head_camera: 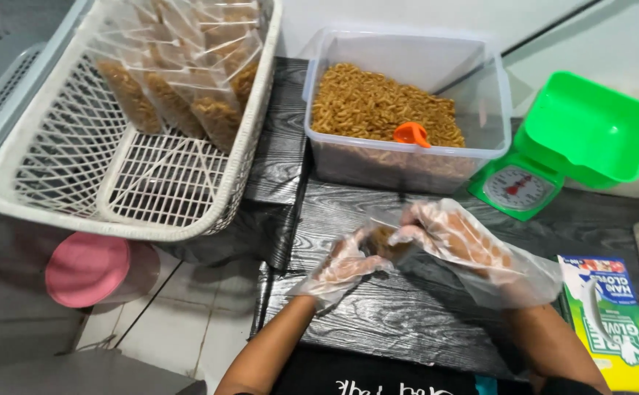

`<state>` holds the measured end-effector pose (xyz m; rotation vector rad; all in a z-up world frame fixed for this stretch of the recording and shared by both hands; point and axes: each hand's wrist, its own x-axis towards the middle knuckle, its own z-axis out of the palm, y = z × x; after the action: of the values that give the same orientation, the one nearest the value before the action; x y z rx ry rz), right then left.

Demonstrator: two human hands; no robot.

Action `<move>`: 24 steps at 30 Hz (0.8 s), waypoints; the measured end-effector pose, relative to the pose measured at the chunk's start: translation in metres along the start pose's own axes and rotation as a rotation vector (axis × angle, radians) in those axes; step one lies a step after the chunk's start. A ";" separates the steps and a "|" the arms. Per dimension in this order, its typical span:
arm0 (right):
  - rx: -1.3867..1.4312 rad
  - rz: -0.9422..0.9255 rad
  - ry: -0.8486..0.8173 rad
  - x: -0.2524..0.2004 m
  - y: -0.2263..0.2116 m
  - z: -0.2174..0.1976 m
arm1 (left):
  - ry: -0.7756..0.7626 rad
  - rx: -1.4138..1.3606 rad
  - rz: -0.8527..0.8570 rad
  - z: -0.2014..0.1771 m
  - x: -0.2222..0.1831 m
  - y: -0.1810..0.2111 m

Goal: Packaging dried larvae into small plastic bags, weighing them on a scale, and organizing them in a basket.

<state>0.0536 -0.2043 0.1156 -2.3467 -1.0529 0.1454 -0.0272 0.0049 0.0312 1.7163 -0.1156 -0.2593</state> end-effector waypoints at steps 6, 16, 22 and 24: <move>0.187 -0.148 -0.032 -0.002 -0.011 -0.027 | 0.016 0.012 0.040 0.003 -0.012 0.008; 0.000 -0.681 0.192 0.098 -0.161 -0.112 | 0.296 0.207 0.875 -0.103 -0.071 0.104; -0.066 -0.720 0.307 0.201 -0.217 -0.084 | 0.763 0.486 0.739 -0.197 -0.118 0.166; -0.189 -0.670 0.302 0.252 -0.225 -0.056 | 1.016 0.825 0.604 -0.225 -0.136 0.174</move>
<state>0.0961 0.0720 0.3133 -1.9503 -1.6698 -0.5595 -0.0935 0.2233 0.2492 2.3059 0.0282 1.2573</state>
